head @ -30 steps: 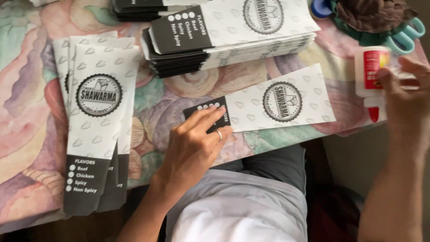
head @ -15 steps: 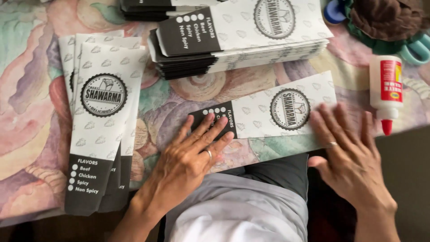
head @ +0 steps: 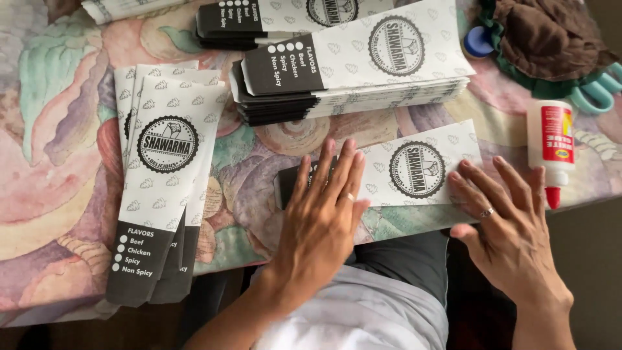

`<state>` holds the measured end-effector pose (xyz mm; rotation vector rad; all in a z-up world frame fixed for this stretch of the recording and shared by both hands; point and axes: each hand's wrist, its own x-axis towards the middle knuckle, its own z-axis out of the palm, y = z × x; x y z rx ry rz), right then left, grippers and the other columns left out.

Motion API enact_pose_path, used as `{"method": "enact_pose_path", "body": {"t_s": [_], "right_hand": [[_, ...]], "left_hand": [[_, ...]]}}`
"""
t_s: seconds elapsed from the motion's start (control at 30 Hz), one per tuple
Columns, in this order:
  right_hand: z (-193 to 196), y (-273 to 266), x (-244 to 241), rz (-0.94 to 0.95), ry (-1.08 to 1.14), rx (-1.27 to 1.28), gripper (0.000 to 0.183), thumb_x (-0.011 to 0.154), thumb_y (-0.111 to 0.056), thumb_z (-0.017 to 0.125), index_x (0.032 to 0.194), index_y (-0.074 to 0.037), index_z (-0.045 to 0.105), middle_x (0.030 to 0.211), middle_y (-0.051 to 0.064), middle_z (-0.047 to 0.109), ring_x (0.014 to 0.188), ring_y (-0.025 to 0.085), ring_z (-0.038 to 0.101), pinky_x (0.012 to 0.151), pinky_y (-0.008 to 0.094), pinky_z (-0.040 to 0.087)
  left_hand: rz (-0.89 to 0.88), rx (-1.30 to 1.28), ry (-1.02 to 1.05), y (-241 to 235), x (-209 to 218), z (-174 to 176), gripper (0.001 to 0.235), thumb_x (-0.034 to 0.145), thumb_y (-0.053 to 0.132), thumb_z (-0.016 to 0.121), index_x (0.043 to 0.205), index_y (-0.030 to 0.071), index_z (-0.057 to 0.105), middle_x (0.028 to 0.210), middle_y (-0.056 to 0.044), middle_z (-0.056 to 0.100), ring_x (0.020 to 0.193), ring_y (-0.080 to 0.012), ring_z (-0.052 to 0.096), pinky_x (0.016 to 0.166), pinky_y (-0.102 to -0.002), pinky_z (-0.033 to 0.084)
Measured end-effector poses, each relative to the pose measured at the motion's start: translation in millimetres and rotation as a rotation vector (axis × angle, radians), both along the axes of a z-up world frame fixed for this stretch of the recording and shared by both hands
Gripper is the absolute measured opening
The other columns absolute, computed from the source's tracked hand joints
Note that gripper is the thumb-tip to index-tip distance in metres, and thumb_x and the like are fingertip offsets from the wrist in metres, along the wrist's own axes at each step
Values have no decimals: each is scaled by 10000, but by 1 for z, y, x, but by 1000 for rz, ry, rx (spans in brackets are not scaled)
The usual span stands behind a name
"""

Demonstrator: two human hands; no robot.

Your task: Folding and gluing paper shawarma wrappers to prepare them for use.

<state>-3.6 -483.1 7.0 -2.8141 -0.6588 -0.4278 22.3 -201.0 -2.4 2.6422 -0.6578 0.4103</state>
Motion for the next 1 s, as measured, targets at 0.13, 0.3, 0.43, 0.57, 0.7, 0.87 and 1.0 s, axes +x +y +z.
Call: {"method": "enact_pose_path", "body": {"t_s": [0.13,0.3,0.43,0.57,0.7,0.87,1.0], "right_hand": [[7,26,22,-5,-143,0,362,1005,-339,619,1268,-92,639,1392,156,631,1385,413,519,1268,642,327],[14,92,43,315,168,47,824,1038,-610,250,1646,-58,174,1726,147,200,1614,348,118,1310,490,83],[14,56,55,164,333,-59,849,1011,-663,135,1649,-120,-6,1728,96,-11,1589,243,-39,1261,412,-62],[10,29,55,-29,340,-75,778,1042,-569,183,1657,-117,31,1730,117,35,1590,248,0,1261,418,-27],[8,27,55,-53,257,-40,791,1040,-549,286,1664,-103,93,1741,102,107,1604,256,47,1284,440,-17],[21,14,65,20,249,-9,764,998,-528,381,1620,-110,231,1722,132,159,1590,281,88,1274,513,-13],[29,3,86,16,-162,109,308,1102,-74,724,1374,70,737,1332,244,739,1164,408,654,963,513,495]], "left_hand": [[-8,101,42,-4,11,-14,635,1073,357,446,1602,37,302,1700,-137,225,1590,-306,185,1294,-516,158],[-35,68,-16,0,8,-15,607,1082,322,422,1569,-35,365,1683,-161,269,1575,-316,239,1284,-526,198],[-5,156,17,1,9,-15,706,1038,372,471,1625,45,254,1711,-139,221,1589,-305,216,1286,-504,179],[-7,180,54,4,7,-10,791,1034,404,510,1638,44,146,1718,-176,178,1604,-312,174,1307,-485,140],[-113,99,177,10,8,-4,991,995,760,490,1660,253,-42,1701,-271,-145,1620,-460,-52,1330,-570,59],[-196,114,-102,8,-6,-3,920,800,717,736,1513,153,600,1723,-136,2,1603,-376,-31,1286,-685,86],[-205,-129,-207,0,-34,5,181,974,10,747,811,-68,747,1316,-273,666,1259,-418,623,1091,-579,490]]}}
